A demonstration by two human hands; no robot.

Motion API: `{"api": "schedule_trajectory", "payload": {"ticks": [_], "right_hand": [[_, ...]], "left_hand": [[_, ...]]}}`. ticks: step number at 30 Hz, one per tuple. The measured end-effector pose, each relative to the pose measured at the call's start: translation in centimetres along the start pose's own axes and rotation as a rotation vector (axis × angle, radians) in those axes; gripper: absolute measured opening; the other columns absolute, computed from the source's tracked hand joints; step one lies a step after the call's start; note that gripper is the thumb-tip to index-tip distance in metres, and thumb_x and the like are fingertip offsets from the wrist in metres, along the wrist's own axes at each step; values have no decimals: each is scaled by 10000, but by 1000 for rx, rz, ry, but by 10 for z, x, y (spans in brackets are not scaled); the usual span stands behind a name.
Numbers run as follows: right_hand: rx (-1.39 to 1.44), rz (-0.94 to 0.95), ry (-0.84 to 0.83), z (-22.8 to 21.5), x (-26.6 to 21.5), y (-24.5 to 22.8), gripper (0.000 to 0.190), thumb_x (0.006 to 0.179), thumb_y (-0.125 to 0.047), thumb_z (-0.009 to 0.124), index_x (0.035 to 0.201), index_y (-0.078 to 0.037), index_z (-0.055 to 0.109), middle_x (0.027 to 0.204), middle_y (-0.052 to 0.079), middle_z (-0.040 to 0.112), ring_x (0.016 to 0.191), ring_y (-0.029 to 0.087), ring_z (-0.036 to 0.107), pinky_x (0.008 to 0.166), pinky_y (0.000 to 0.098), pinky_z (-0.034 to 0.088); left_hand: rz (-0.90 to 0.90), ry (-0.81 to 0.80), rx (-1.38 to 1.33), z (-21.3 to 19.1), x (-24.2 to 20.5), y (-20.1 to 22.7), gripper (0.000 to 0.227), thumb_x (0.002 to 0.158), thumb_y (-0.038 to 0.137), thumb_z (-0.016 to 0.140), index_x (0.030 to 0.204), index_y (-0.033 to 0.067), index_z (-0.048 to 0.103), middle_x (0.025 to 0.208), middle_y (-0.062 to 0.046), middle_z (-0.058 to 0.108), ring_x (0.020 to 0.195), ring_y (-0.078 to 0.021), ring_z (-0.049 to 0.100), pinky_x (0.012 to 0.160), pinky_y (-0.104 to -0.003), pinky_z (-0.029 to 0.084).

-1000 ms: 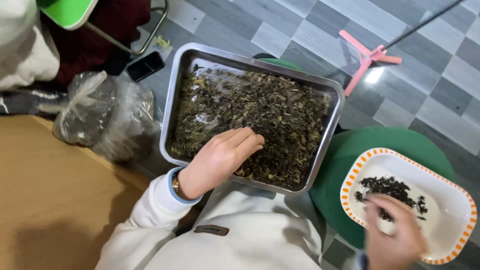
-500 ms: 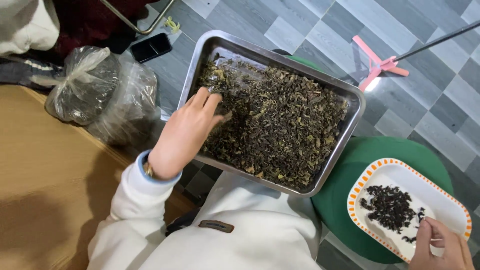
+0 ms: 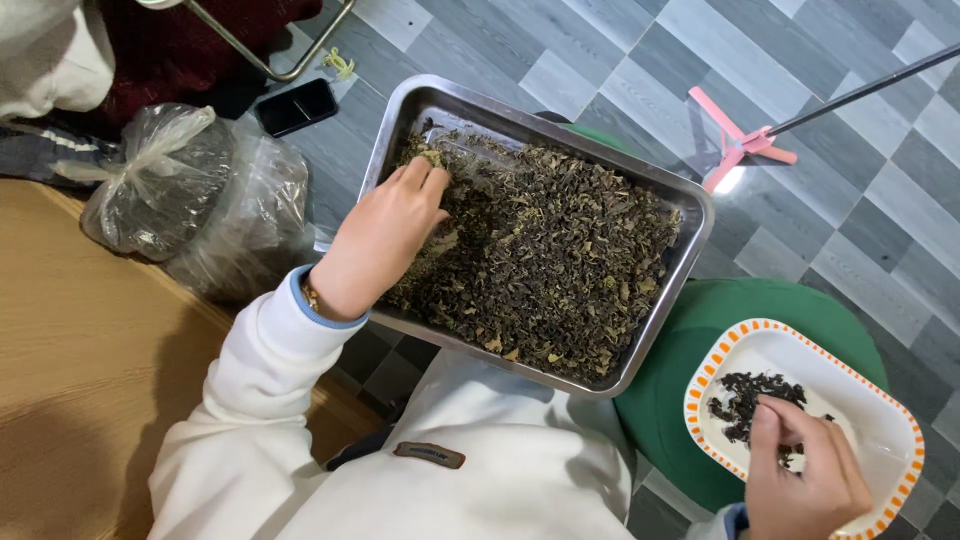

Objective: Sorting and picking specific tea leaves from a large tray into a smaller container.

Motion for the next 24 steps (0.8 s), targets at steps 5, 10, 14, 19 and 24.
{"api": "schedule_trajectory", "payload": {"ticks": [5,10,14,19,24], "right_hand": [[9,23,-13,7,2,-2,72,957,146,763,1028,133,758,815,193,645,700,247,542,700,339,442],[0,32,-16,7,-1,-3,83,930,134,767,1011,113,762,786,164,638,705,245,537,715,338,438],[19,37,-16,6,0,-7,90,937,158,759,1022,130,754,788,172,626,699,242,523,706,335,426],[28,19,-26,9,-1,-6,91,948,149,758,1033,117,755,801,160,631,703,239,517,720,342,425],[12,32,-28,10,-2,-10,70,945,126,782,1009,105,764,769,150,621,688,235,521,694,334,419]], "left_hand": [[14,18,85,3,-2,-4,308,703,-153,637,985,-43,573,1053,-197,588,861,-316,654,803,-383,603],[30,44,129,4,1,-4,281,718,-115,670,961,-8,577,1016,-148,562,827,-258,632,762,-348,609],[44,37,126,8,3,-2,213,756,-89,658,933,7,588,1004,-138,595,841,-259,652,789,-359,587],[33,43,117,8,0,-2,166,786,-83,629,922,-7,572,998,-148,589,854,-274,644,794,-372,574],[36,116,-32,-1,-5,1,109,901,-21,607,970,-23,522,979,-166,526,763,-316,582,734,-413,532]]}}
Point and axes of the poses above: each hand's wrist, its own x-axis towards the middle knuckle, its own z-axis out of the palm, y = z × x, the point moved 8 cm from there along x, towards the middle knuckle
